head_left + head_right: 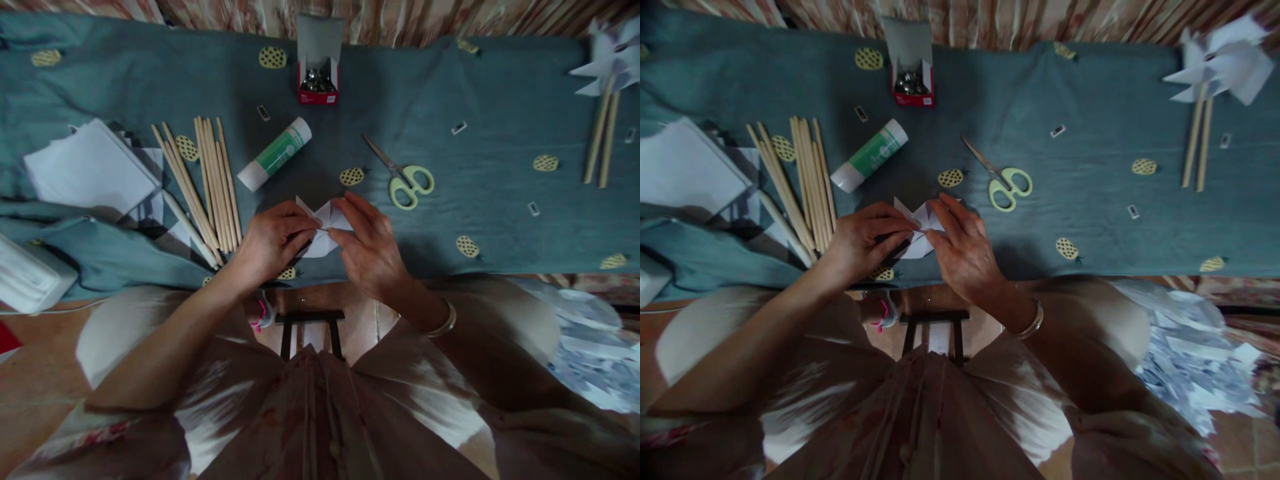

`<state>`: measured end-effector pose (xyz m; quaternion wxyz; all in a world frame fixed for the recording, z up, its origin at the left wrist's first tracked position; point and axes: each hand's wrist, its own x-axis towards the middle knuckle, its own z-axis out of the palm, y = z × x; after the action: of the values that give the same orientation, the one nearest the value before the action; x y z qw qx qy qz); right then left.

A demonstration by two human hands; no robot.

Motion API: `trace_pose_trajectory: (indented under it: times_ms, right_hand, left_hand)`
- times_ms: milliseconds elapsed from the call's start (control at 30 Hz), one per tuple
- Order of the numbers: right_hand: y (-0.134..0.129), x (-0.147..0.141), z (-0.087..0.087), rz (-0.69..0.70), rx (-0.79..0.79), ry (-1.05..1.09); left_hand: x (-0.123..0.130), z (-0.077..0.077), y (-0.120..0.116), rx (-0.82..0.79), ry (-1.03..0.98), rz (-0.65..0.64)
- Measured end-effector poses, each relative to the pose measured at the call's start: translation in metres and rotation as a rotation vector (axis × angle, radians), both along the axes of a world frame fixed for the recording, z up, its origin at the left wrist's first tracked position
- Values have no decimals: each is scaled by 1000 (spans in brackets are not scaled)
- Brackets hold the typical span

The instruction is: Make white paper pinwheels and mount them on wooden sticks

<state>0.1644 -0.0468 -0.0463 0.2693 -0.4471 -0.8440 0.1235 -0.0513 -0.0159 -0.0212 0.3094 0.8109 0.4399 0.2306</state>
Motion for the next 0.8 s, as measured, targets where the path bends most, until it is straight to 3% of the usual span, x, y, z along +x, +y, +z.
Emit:
trace_pose_trajectory:
  times_ms: [800]
  right_hand:
    - [1, 14, 9, 140, -23, -102]
  left_hand:
    - [9, 0, 6, -99, -16, 107]
